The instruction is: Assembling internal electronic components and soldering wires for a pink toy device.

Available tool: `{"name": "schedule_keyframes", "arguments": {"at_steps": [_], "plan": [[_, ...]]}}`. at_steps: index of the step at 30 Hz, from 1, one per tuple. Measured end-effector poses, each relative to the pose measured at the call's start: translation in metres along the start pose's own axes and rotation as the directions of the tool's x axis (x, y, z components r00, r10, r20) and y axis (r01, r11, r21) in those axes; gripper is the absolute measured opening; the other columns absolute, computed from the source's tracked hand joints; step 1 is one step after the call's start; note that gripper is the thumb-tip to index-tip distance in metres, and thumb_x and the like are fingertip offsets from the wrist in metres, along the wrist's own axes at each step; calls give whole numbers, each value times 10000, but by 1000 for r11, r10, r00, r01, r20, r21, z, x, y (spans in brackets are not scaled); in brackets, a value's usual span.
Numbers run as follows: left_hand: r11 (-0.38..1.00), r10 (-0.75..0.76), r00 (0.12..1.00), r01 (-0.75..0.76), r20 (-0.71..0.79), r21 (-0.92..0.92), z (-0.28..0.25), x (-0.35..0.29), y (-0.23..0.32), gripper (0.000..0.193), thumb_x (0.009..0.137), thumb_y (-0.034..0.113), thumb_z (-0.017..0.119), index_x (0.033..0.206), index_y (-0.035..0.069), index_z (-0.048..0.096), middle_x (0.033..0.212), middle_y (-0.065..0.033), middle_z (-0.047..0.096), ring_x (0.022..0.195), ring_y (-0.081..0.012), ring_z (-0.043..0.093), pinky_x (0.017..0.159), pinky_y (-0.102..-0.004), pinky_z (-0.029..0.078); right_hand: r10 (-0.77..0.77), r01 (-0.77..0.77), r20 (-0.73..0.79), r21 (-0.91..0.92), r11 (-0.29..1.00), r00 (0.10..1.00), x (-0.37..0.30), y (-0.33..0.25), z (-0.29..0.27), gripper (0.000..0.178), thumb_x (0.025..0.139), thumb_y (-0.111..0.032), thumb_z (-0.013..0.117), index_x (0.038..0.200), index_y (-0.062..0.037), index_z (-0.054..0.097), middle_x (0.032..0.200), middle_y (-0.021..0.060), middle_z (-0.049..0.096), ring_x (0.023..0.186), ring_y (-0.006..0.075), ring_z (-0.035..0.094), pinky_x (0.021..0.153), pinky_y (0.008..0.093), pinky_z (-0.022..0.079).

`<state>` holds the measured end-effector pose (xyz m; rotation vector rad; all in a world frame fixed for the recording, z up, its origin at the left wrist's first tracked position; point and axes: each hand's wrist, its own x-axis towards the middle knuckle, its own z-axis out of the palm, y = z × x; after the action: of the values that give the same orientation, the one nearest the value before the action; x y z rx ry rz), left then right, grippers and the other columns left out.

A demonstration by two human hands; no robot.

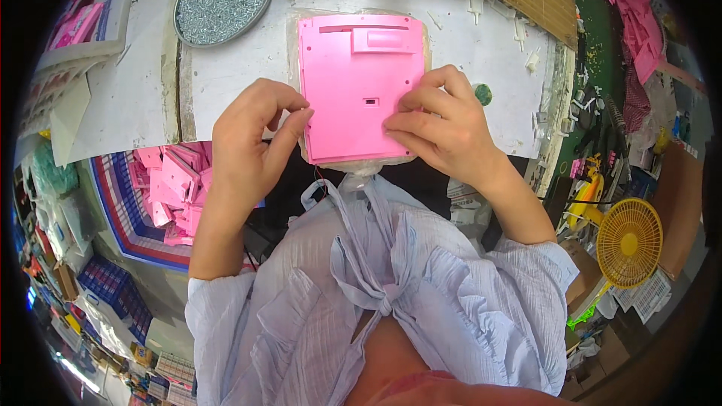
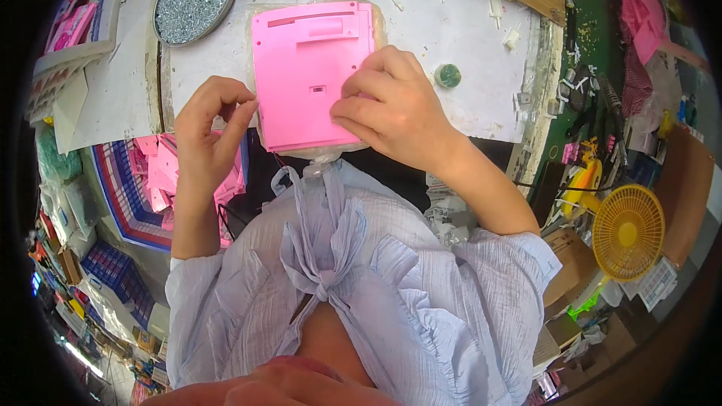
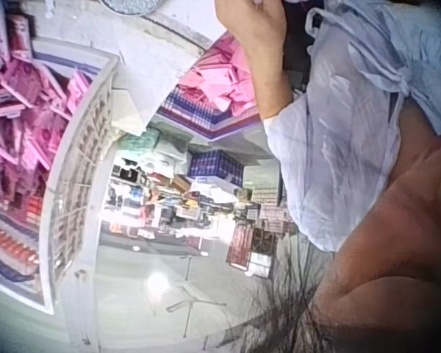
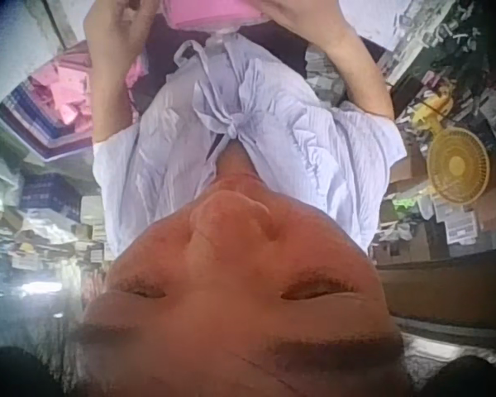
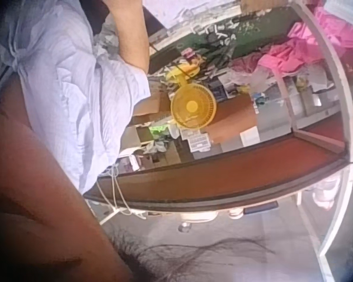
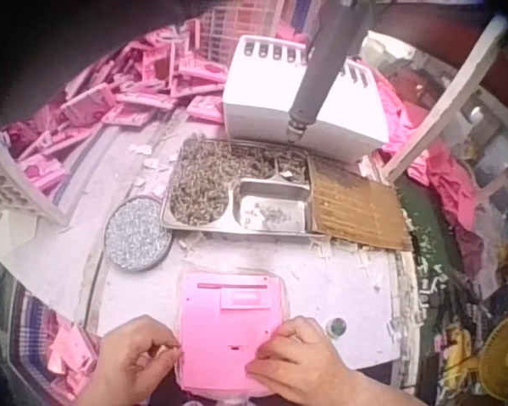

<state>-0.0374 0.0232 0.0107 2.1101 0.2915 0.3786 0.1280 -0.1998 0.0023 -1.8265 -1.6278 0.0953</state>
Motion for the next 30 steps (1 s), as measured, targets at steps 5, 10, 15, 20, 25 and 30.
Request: {"name": "schedule_keyframes", "arguments": {"at_steps": [5,10,15,20,25,30], "plan": [[997,-49,997,46,-53,-55,5,-6,-1,120,859,22,756,811,20,646,753,-60,609,634,-166,531,578,-300,423,18,-16,-58,24,1000,998,-6,2,2,283,705,-82,866,964,-95,752,929,60,676,888,283,591,752,374,495],[1000,5,996,-3,-93,23,-1,-6,-15,136,911,8,695,828,1,587,752,-70,548,660,-180,511,607,-311,424,81,-74,-123,63,995,989,-7,9,-11,290,697,-40,842,965,-94,744,933,46,677,892,289,598,749,375,501],[995,-10,992,-3,-130,-103,3,-6,-25,79,947,-8,647,905,-13,580,833,-70,574,710,-148,509,642,-283,425,132,-125,-112,71,990,985,-17,9,-14,298,703,-30,840,977,-96,743,932,47,676,904,294,597,755,371,509],[996,48,994,-55,-101,-64,1,-1,-22,71,915,-11,691,890,-12,625,852,-65,626,685,-131,503,624,-265,417,111,-105,-98,67,992,989,-15,5,-7,284,706,-65,851,973,-109,762,919,28,675,899,271,588,753,357,497],[997,52,995,-56,-83,-48,2,2,-19,89,898,2,719,878,-4,632,831,-62,625,665,-133,490,613,-269,409,20,-18,-45,35,999,999,-9,12,-2,294,697,-104,858,971,-113,753,917,24,671,899,262,586,747,352,487],[999,34,997,-36,-73,-30,1,3,-22,106,914,29,707,868,-7,620,798,-69,591,654,-143,475,605,-277,400,-35,32,-44,-66,997,998,-2,6,-3,259,720,-93,829,948,-93,707,899,39,660,894,276,590,758,377,485]]}}
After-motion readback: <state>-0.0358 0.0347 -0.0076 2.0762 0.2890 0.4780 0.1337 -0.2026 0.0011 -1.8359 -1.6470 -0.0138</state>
